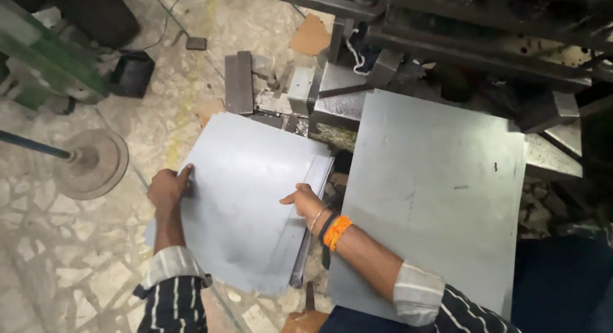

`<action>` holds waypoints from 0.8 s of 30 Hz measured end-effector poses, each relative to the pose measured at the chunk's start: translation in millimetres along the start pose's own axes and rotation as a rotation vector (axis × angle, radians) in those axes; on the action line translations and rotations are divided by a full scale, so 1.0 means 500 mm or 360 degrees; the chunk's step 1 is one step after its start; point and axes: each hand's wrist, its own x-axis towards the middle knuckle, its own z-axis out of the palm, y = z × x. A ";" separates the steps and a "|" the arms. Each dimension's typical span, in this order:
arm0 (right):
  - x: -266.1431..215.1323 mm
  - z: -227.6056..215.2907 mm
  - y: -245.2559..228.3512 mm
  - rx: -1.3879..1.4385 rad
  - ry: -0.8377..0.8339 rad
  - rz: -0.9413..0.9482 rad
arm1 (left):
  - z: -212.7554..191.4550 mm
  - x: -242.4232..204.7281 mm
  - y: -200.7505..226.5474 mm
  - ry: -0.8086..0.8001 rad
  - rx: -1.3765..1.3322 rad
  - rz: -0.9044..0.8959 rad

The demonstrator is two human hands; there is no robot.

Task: Picking up metal sheets, placing them into a power press stamping machine to punch holes, and stacking the finished parts.

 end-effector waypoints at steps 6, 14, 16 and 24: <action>-0.065 0.022 -0.012 0.0179 0.0028 0.0083 | -0.161 -0.147 0.013 0.0434 -0.0581 0.0221; -0.314 0.008 -0.112 -0.0097 0.0032 -0.0519 | -0.259 -0.220 0.015 0.0369 -0.1383 -0.0135; -0.398 -0.042 -0.164 -0.0109 0.0066 -0.0746 | -0.367 -0.313 0.198 0.0257 -0.1675 -0.0100; -0.497 -0.441 -0.159 0.0271 0.0215 -0.1447 | -0.191 -0.552 0.240 -0.0704 -0.2469 0.0405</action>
